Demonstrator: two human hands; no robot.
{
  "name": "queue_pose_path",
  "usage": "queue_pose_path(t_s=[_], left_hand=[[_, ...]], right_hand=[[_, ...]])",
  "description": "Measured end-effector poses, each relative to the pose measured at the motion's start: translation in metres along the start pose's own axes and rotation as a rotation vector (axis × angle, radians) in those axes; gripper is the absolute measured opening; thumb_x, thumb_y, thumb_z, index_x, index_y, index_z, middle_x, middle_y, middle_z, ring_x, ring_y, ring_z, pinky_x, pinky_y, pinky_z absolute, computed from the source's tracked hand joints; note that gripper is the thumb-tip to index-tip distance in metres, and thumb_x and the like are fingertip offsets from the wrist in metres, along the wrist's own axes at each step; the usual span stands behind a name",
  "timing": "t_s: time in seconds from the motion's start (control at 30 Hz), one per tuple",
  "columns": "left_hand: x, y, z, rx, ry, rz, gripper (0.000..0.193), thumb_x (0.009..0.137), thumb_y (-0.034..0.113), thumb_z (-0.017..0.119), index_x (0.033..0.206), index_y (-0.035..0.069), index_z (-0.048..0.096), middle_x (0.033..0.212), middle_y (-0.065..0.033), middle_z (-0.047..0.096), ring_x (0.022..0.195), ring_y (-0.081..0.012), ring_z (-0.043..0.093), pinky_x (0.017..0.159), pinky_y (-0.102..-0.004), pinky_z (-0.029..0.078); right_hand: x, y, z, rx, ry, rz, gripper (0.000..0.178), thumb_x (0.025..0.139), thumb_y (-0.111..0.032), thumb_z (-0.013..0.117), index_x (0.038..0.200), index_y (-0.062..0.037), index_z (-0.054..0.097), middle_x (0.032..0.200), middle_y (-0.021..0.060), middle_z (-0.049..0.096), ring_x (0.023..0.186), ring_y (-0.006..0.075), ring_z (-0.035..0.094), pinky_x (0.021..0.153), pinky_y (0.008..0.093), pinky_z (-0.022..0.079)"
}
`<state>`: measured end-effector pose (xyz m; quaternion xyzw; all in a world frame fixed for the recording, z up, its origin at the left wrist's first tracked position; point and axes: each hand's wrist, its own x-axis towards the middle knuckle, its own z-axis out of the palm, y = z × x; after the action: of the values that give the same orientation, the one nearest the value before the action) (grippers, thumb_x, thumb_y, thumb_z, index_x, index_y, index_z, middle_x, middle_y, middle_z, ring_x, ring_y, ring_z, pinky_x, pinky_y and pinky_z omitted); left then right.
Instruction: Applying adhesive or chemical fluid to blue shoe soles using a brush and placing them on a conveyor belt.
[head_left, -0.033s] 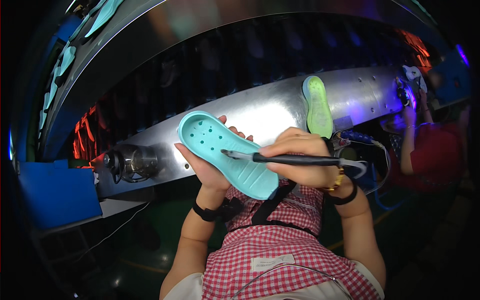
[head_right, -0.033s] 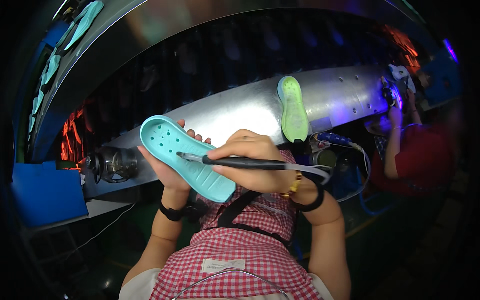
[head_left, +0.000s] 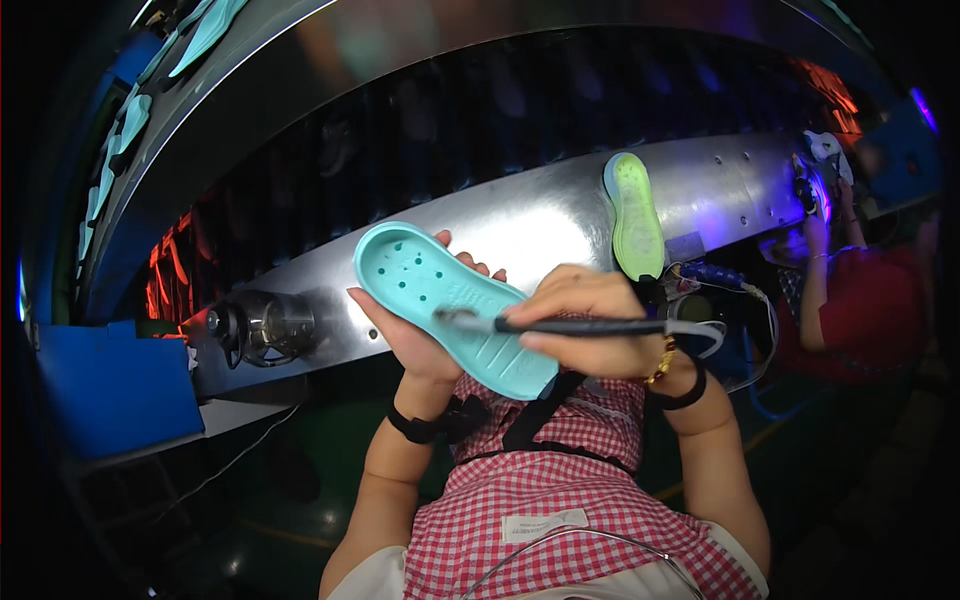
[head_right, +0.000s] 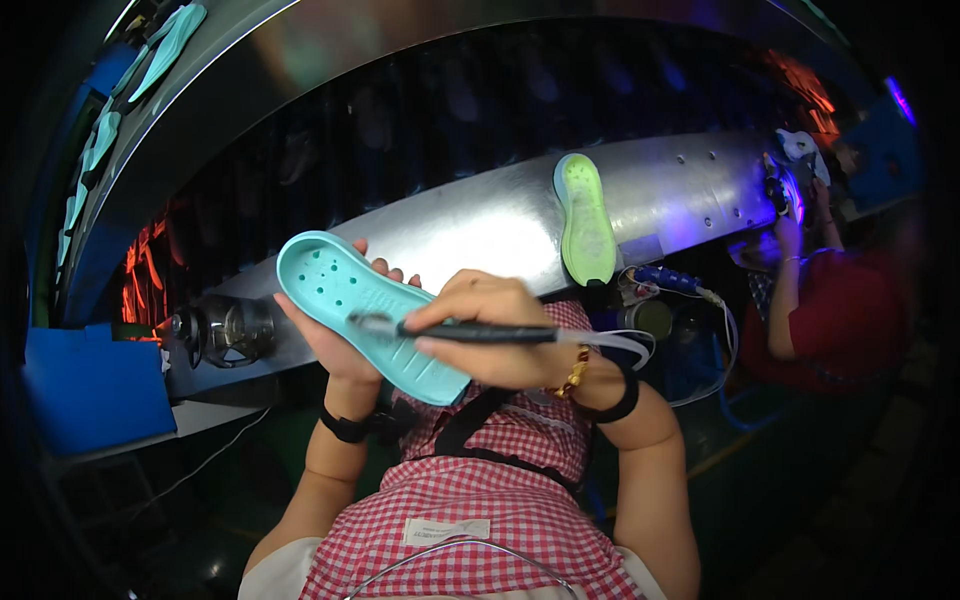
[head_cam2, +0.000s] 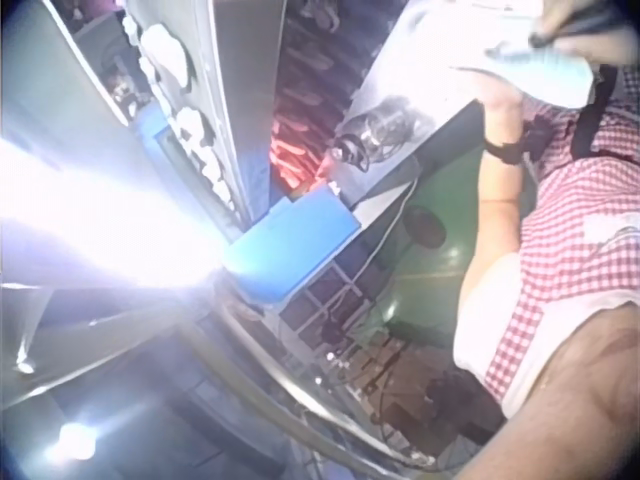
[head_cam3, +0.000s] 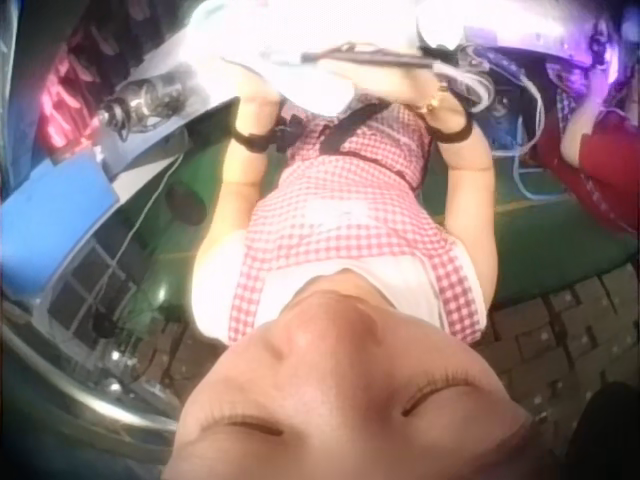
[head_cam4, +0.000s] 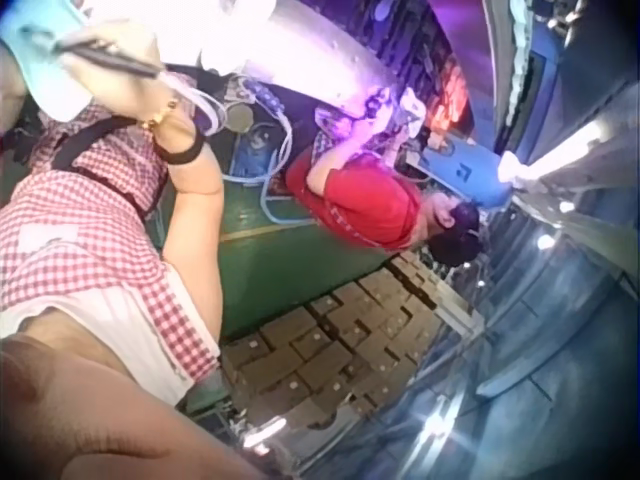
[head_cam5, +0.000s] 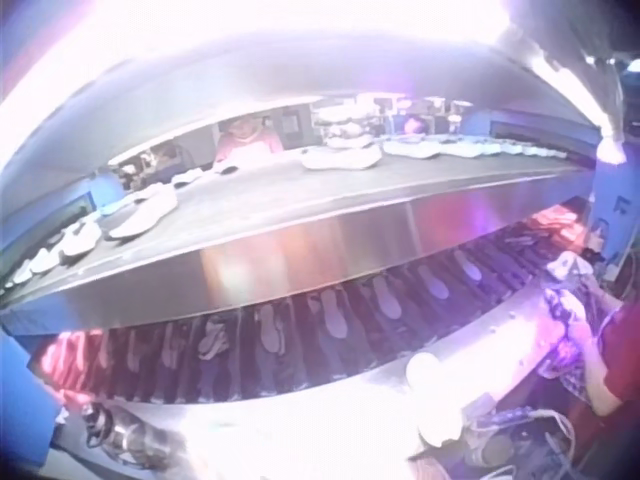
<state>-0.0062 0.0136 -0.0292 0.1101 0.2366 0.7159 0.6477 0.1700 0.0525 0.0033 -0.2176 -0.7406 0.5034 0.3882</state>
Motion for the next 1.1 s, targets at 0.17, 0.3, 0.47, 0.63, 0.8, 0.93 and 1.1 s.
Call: queue_pose_path(t_s=[0.17,0.3,0.47,0.63,0.8,0.93,1.1], left_hand=[[0.003,0.013,0.003,0.041,-0.049,0.183,0.091,0.071,0.078,0.014,0.114,0.003,0.043,0.087,-0.0118,0.056,0.084,-0.0265,0.055,0.085,-0.0445,0.04],[0.005,0.015,0.0,0.143,-0.085,0.272,0.091,0.071,0.078,0.011,0.115,0.005,0.043,0.091,-0.012,0.054,0.085,-0.0269,0.054,0.083,-0.0442,0.042],[0.005,0.028,0.012,0.084,-0.154,0.261,0.092,0.069,0.08,0.011,0.114,0.008,0.045,0.094,-0.0129,0.053,0.088,-0.0276,0.053,0.083,-0.0434,0.042],[0.001,0.036,0.029,-0.026,-0.059,0.138,0.084,0.077,0.071,0.015,0.124,0.004,0.036,0.112,-0.0152,0.047,0.101,-0.0303,0.048,0.09,-0.0453,0.037],[-0.021,-0.001,0.029,-0.172,-0.243,-0.029,0.065,0.088,0.051,0.018,0.136,0.006,0.016,0.13,-0.0177,0.035,0.118,-0.0366,0.037,0.099,-0.05,0.03],[-0.015,0.009,0.022,-0.05,-0.145,-0.06,0.062,0.089,0.049,0.021,0.136,0.009,0.016,0.129,-0.0187,0.036,0.112,-0.0384,0.043,0.095,-0.0504,0.036],[-0.012,0.01,0.022,-0.098,-0.181,-0.045,0.061,0.088,0.048,0.024,0.133,0.006,0.024,0.124,-0.02,0.042,0.108,-0.0381,0.047,0.093,-0.0512,0.036]], right_hand=[[-0.012,-0.015,-0.01,0.172,-0.248,-0.007,0.023,0.064,0.0,0.07,0.086,-0.0019,0.066,0.081,0.0088,0.064,0.072,0.0175,0.06,0.066,0.0259,0.048],[-0.016,0.003,-0.01,0.104,-0.082,0.132,0.02,0.066,-0.003,0.069,0.086,-0.0041,0.066,0.077,0.0076,0.063,0.071,0.0149,0.058,0.066,0.0242,0.048],[-0.012,0.011,-0.014,0.49,-0.249,0.091,0.018,0.069,0.0,0.066,0.087,-0.0027,0.065,0.092,0.0101,0.061,0.085,0.0168,0.058,0.077,0.0282,0.047],[-0.015,0.019,0.002,0.878,-0.002,0.309,0.015,0.077,0.001,0.058,0.091,0.0025,0.058,0.097,0.0141,0.06,0.09,0.0187,0.058,0.08,0.0279,0.046],[-0.014,-0.004,0.017,1.201,0.221,0.463,0.013,0.079,0.0,0.057,0.092,0.0033,0.057,0.098,0.0141,0.06,0.088,0.0175,0.059,0.079,0.0268,0.047],[-0.019,-0.014,0.015,0.534,0.014,0.249,0.018,0.077,0.001,0.06,0.095,0.0017,0.059,0.094,0.0104,0.062,0.081,0.0097,0.058,0.071,0.0215,0.047],[-0.007,-0.015,0.01,0.426,-0.007,0.226,0.02,0.075,0.001,0.062,0.094,0.002,0.061,0.09,0.0103,0.063,0.077,0.0092,0.058,0.067,0.0203,0.047]])
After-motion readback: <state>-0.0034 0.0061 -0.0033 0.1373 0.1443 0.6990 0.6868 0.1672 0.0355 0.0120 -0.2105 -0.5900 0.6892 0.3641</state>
